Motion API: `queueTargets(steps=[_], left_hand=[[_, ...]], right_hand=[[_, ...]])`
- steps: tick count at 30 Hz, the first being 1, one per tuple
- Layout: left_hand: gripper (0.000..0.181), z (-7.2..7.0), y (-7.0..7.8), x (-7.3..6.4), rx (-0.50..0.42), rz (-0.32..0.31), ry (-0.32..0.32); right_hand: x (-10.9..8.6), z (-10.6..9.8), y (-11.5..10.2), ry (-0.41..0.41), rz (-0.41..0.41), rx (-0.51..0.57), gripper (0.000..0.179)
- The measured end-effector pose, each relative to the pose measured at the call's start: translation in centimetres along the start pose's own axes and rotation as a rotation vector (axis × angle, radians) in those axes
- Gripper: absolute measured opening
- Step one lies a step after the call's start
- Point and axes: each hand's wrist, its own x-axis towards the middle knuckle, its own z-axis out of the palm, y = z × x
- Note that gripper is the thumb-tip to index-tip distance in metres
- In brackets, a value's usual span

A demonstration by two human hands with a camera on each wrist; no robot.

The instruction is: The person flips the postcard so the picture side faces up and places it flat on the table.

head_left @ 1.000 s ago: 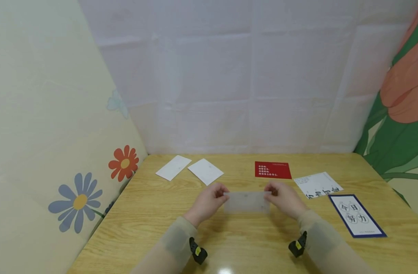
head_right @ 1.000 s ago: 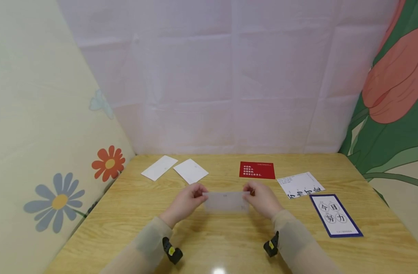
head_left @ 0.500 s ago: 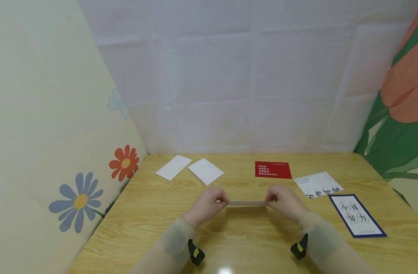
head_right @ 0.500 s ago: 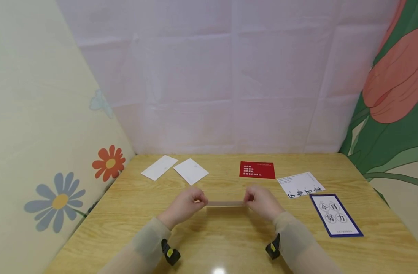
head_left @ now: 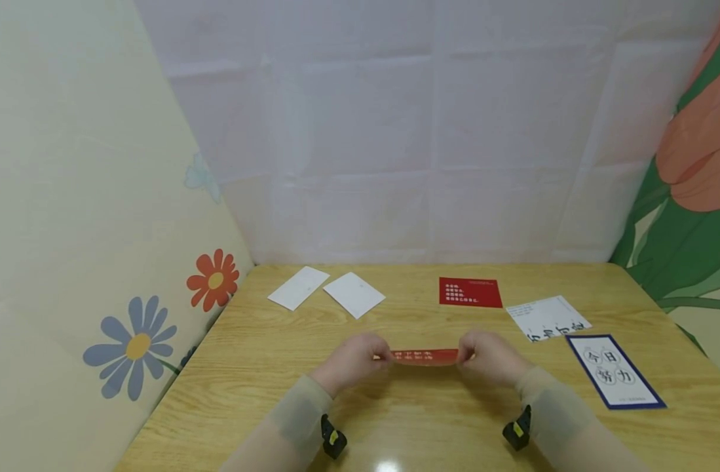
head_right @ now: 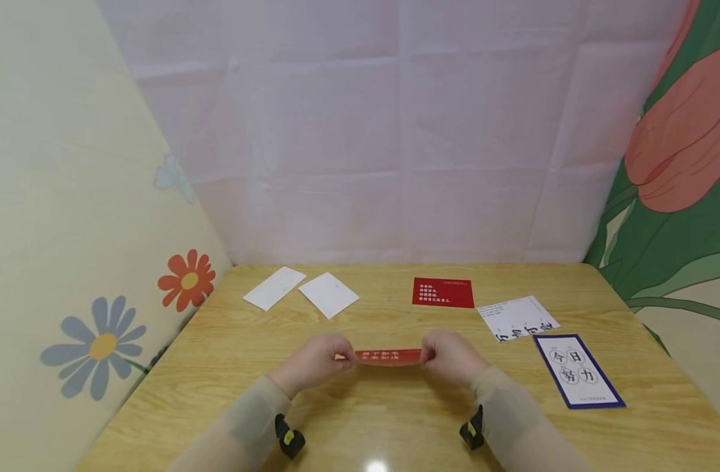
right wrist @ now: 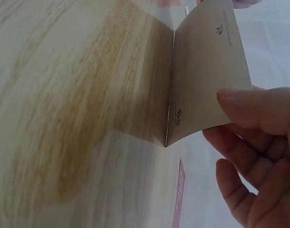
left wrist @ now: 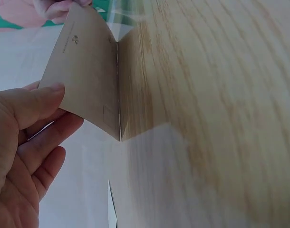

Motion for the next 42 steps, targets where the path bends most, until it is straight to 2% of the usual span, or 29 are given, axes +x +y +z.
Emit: queueTargets(steps=[6,10,16,21,27,34,42], left_hand=[[0.006,-0.1,0.0,-0.3,0.001,-0.043,-0.089],[0.003,-0.1,0.2,-0.5,0.028,-0.044,-0.118],[0.003,0.3,0.2,-0.6,0.046,-0.03,-0.17],[0.007,0.7,0.3,-0.7,0.093,0.026,-0.206],[0.005,1.1,0.5,-0.7,0.184,0.092,-0.218],[0.005,1.5,0.6,-0.8,0.257,0.166,-0.202],[0.004,1.6,0.7,-0.9,0.284,0.187,-0.197]], right_hand=[[-0.3,0.1,0.1,-0.063,-0.017,-0.019,0.019],[-0.4,0.2,0.0,-0.104,-0.019,-0.013,0.02],[-0.6,0.4,0.0,-0.16,-0.032,-0.026,0.019],[-0.7,0.7,0.1,-0.19,-0.044,-0.078,0.021],[-0.7,1.0,0.4,-0.2,-0.085,-0.15,0.021],[-1.1,1.3,0.3,-0.195,-0.138,-0.22,0.02],[-1.6,1.9,-1.1,-0.209,-0.181,-0.35,0.015]])
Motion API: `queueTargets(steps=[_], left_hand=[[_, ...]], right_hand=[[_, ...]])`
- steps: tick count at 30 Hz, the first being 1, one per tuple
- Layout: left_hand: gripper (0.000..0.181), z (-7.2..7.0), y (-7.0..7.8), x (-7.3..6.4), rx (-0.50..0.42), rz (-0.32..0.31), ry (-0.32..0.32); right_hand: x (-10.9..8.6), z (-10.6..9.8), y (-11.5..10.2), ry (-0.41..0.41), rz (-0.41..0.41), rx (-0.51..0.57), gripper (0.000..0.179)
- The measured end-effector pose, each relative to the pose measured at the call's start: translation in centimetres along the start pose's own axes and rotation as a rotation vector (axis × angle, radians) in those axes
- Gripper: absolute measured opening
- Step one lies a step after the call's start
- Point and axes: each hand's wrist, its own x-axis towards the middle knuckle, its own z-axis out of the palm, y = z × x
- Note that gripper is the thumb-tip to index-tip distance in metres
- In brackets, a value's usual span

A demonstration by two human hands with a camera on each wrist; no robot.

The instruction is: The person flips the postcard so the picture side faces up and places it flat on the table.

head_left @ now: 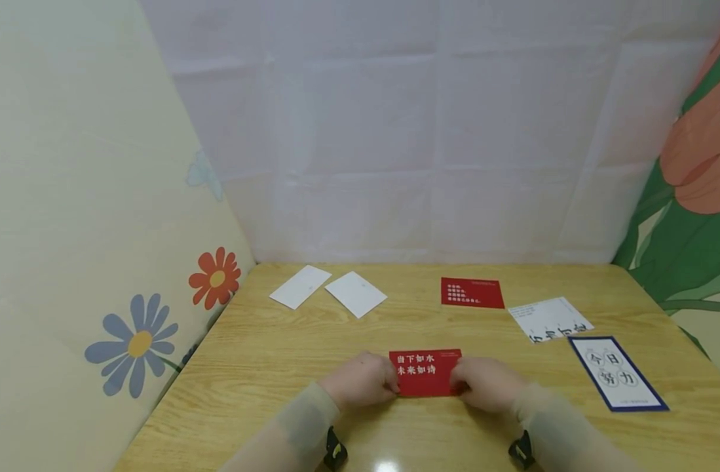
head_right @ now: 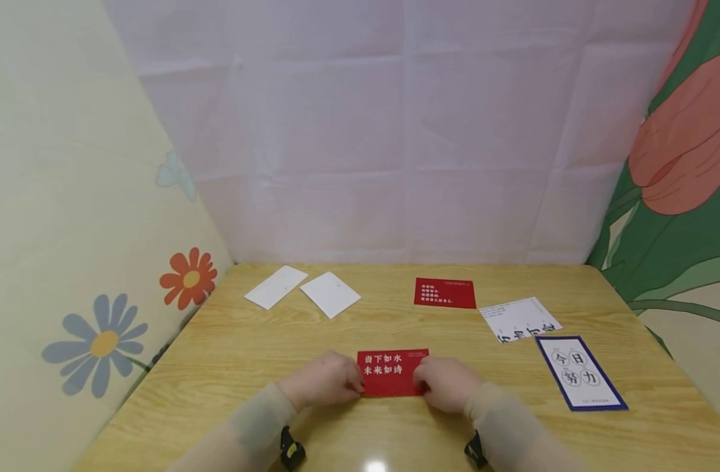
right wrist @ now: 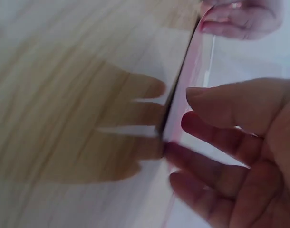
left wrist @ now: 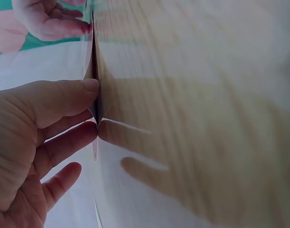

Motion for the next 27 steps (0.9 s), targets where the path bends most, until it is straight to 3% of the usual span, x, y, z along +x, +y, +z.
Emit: queueTargets(steps=[5,10,12,16,20,24,27], left_hand=[[0.004,-0.1,0.0,0.0,-0.014,0.002,-0.008],[0.004,-0.1,0.0,0.0,0.041,0.025,-0.028],[0.005,-0.3,0.1,0.0,0.046,0.006,-0.047],[0.016,-0.8,0.1,0.5,-0.098,-0.126,-0.082],[0.021,-1.2,-1.1,1.3,-0.219,-0.315,0.001],[0.037,-1.7,-2.9,1.9,-0.179,-0.433,0.086],[0.047,-2.0,-4.2,2.4,-0.125,-0.488,0.072]], right_hand=[[0.0,0.5,-1.6,-0.061,0.0,-0.057,0.026],[0.1,1.0,-2.5,-0.083,0.041,-0.113,0.028],[0.2,1.1,-2.7,-0.087,0.051,-0.13,0.03],[0.0,1.0,-2.9,-0.09,0.069,-0.152,0.033],[-0.1,1.0,-3.2,-0.094,0.086,-0.156,0.031],[0.0,1.2,-3.2,-0.093,0.083,-0.155,0.031],[0.2,1.5,-3.0,-0.088,0.081,-0.161,0.031]])
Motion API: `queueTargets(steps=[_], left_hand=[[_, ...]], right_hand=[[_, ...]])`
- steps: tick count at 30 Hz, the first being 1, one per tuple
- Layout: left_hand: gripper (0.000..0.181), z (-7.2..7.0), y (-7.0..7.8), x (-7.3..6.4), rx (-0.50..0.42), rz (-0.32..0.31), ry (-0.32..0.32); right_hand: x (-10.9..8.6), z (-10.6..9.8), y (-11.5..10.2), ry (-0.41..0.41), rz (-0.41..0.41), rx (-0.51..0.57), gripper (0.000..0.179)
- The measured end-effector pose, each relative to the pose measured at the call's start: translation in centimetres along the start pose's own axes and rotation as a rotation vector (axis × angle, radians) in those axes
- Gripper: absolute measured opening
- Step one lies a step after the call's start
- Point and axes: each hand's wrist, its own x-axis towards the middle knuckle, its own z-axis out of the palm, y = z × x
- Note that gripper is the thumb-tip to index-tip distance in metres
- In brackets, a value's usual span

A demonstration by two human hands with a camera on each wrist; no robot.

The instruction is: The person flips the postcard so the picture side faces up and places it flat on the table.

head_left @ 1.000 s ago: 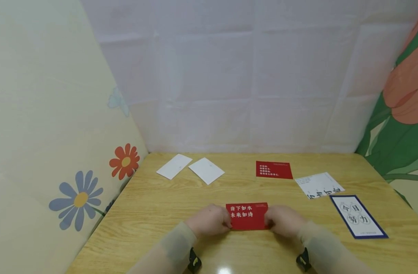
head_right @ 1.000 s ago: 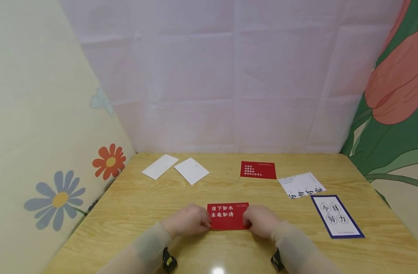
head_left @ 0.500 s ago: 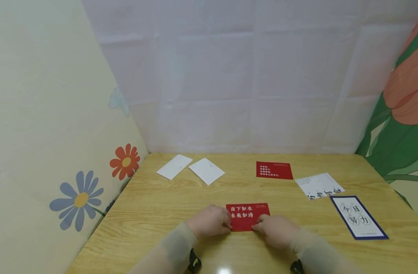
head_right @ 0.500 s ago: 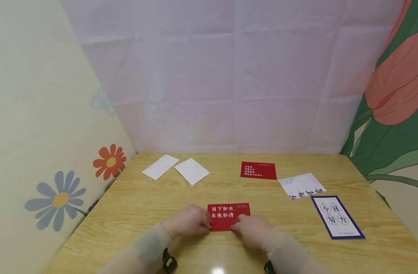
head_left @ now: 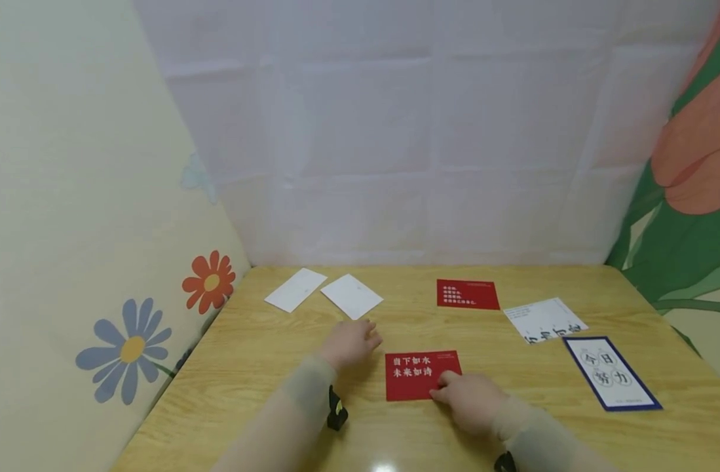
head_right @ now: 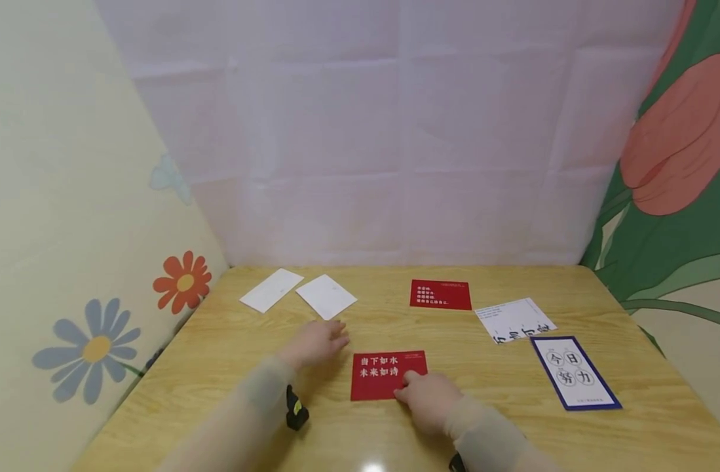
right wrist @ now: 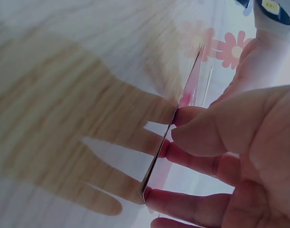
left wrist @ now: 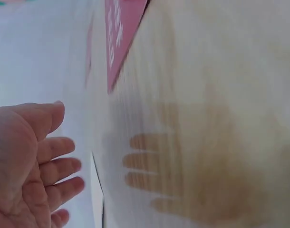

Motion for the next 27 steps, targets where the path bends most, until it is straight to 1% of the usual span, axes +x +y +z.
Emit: queueTargets(steps=[4,7,12,18,22,27], left_hand=[[0.057,-0.1,-1.1,1.0,0.055,-0.081,-0.01],[0.061,-0.1,-1.7,1.5,0.054,-0.132,-0.014],[0.063,0.0,-2.3,2.0,0.059,-0.175,-0.017],[0.062,-0.1,-2.4,2.4,0.106,-0.187,-0.03],[0.055,0.0,-2.6,2.4,0.169,-0.162,-0.05],[0.048,0.0,-3.0,1.8,0.222,-0.132,-0.061]], right_hand=[[0.1,0.3,0.1,-0.004,0.004,-0.007,0.031],[0.1,0.2,0.1,-0.01,0.009,-0.001,0.032],[0.1,-0.1,0.0,-0.02,0.018,0.005,0.033],[0.2,-0.1,0.0,-0.031,0.027,0.006,0.033],[0.2,-0.1,0.0,-0.041,0.036,0.012,0.033],[0.2,-0.1,0.0,-0.042,0.039,0.015,0.033]])
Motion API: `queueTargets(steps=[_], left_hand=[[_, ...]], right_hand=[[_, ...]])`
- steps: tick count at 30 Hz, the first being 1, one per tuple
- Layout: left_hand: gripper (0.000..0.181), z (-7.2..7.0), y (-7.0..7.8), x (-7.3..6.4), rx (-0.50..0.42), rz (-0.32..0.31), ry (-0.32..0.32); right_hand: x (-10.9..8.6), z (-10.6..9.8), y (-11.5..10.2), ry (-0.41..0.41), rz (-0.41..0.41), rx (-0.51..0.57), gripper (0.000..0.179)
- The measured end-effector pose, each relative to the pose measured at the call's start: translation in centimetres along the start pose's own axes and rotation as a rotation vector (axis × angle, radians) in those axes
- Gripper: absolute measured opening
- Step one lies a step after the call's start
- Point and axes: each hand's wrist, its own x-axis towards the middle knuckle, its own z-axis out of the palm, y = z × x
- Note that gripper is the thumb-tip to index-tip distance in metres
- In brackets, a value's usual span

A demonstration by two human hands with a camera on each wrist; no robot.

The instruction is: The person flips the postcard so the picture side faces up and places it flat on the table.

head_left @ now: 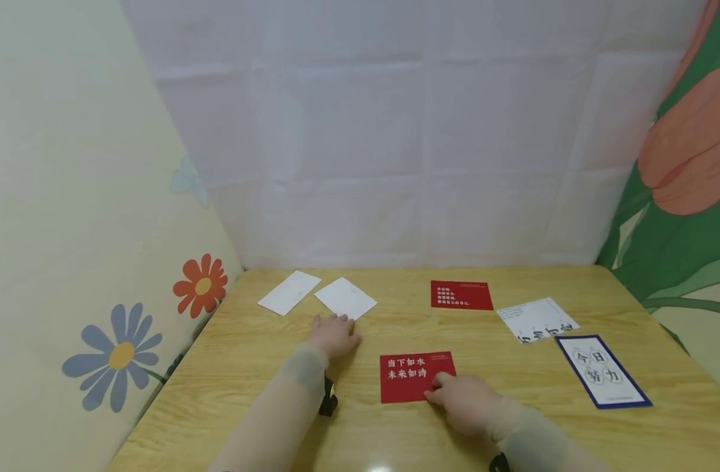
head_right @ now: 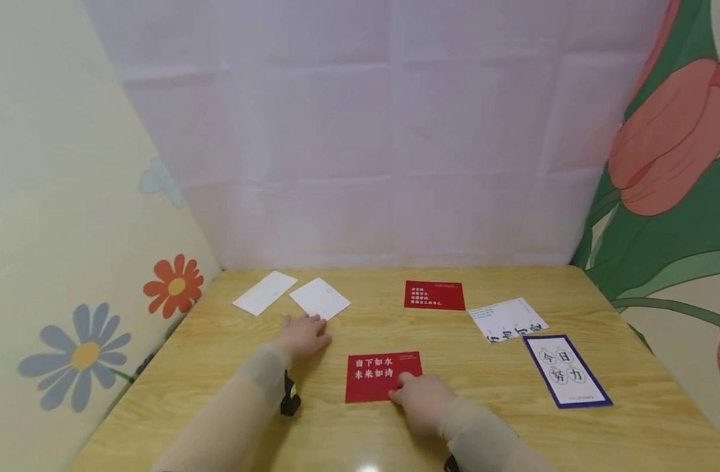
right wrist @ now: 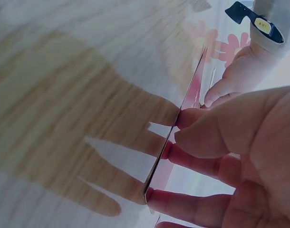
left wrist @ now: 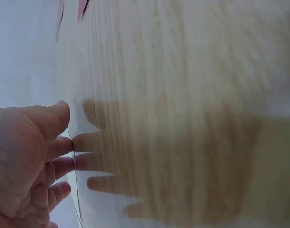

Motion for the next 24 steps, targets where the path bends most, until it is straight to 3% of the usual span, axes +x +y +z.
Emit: queueTargets(steps=[11,24], left_hand=[[0.048,-0.1,-0.9,-2.8,-0.007,0.046,-0.031],[0.046,0.4,-2.1,-7.3,-0.061,0.091,-0.006]], right_hand=[[0.1,0.1,-0.3,0.007,0.024,-0.016,0.039],[2.4,-0.9,-0.1,-0.021,0.06,-0.002,0.039]])
